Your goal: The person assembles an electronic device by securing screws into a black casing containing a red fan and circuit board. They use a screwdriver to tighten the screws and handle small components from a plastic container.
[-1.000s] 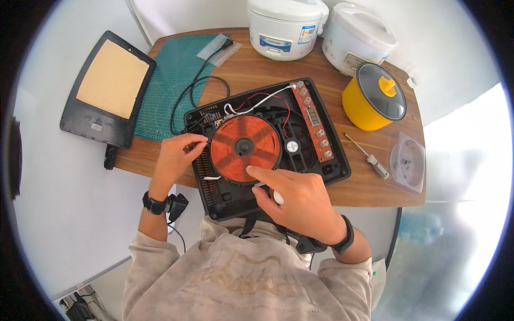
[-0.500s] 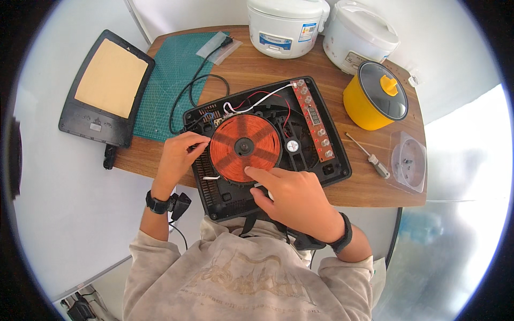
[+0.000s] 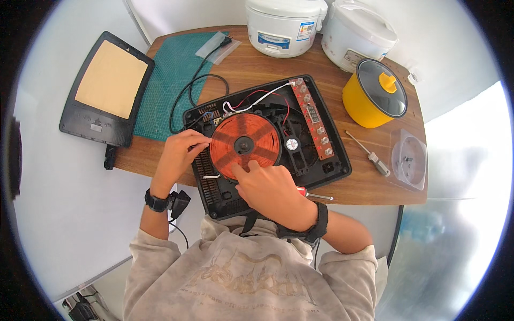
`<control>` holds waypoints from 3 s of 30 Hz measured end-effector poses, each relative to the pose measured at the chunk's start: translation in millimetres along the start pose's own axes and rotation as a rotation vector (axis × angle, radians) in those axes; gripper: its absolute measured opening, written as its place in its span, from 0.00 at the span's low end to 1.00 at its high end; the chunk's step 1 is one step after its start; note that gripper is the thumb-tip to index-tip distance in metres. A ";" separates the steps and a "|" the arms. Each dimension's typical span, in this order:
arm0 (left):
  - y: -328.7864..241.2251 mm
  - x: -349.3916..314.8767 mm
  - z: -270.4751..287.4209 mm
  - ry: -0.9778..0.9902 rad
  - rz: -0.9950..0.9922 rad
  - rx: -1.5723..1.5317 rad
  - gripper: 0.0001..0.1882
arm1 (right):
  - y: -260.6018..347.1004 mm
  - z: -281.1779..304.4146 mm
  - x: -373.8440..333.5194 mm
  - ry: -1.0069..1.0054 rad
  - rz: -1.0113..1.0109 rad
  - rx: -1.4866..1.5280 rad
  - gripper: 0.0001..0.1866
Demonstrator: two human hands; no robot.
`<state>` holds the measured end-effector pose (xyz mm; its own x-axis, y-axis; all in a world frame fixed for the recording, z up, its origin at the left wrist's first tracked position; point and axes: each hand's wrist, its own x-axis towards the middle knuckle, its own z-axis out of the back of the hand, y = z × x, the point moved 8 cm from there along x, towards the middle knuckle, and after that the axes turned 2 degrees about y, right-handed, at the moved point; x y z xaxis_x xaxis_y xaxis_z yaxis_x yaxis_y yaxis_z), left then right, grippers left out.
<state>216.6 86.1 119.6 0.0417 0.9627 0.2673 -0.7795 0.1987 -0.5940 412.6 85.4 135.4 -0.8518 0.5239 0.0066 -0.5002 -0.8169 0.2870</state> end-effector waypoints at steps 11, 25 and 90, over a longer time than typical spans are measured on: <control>7.9 4.2 -1.4 0.002 0.048 -0.056 0.06 | 13.4 -0.8 9.2 -0.059 0.030 0.002 0.31; 11.0 5.0 -2.9 -0.005 0.058 -0.072 0.06 | 7.4 -9.1 16.1 -0.165 0.008 -0.082 0.30; 18.9 6.9 -9.6 0.135 0.123 -0.085 0.14 | 5.6 25.0 10.5 -0.019 0.010 0.119 0.29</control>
<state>208.2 98.2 103.0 0.0373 0.9954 0.0877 -0.7282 0.0872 -0.6798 404.8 92.5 161.0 -0.8528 0.5215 0.0277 -0.4690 -0.7881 0.3986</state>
